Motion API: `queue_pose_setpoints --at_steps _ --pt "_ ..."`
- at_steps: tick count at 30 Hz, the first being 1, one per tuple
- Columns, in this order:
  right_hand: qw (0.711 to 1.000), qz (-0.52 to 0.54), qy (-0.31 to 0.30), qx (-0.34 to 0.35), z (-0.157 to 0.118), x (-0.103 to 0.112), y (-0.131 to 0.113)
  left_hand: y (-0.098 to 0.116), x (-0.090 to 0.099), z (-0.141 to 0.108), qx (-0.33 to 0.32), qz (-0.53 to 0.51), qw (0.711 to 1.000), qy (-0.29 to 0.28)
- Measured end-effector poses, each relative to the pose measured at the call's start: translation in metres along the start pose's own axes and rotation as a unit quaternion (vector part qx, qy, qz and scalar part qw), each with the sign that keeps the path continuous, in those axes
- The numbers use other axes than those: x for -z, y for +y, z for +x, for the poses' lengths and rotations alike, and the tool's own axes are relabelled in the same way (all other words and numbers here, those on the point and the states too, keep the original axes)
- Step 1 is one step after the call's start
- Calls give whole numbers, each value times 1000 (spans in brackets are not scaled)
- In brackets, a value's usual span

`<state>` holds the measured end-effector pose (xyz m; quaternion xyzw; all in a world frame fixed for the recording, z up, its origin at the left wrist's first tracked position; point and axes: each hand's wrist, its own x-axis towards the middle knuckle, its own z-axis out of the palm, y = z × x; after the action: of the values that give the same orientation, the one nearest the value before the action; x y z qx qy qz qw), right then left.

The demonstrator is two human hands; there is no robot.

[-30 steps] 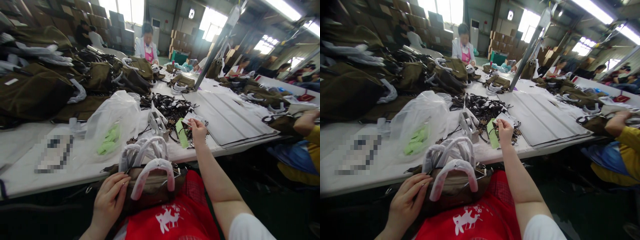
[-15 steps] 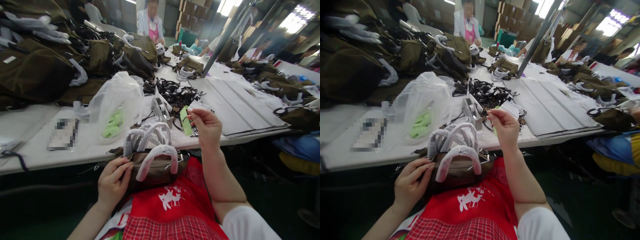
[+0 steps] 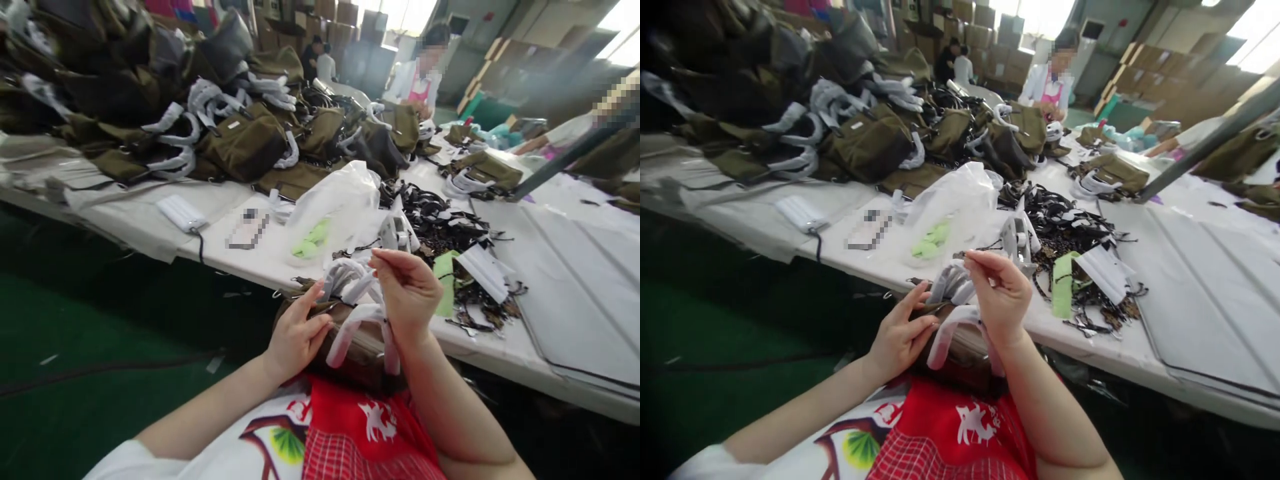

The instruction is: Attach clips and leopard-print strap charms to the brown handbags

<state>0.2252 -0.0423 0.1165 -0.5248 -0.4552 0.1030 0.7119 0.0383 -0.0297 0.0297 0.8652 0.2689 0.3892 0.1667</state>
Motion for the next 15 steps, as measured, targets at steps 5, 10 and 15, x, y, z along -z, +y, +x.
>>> queue_pose_setpoints --at_steps 5,10,15 --pt "999 -11 -47 -23 -15 -9 4 -1 6 7 47 -65 996 -35" --pt "993 -24 -113 -38 -26 -10 6 -4 6 11 14 -60 997 -43" --pt "967 -154 -193 -62 -11 7 11 -11 2 10 6 -61 998 -32"
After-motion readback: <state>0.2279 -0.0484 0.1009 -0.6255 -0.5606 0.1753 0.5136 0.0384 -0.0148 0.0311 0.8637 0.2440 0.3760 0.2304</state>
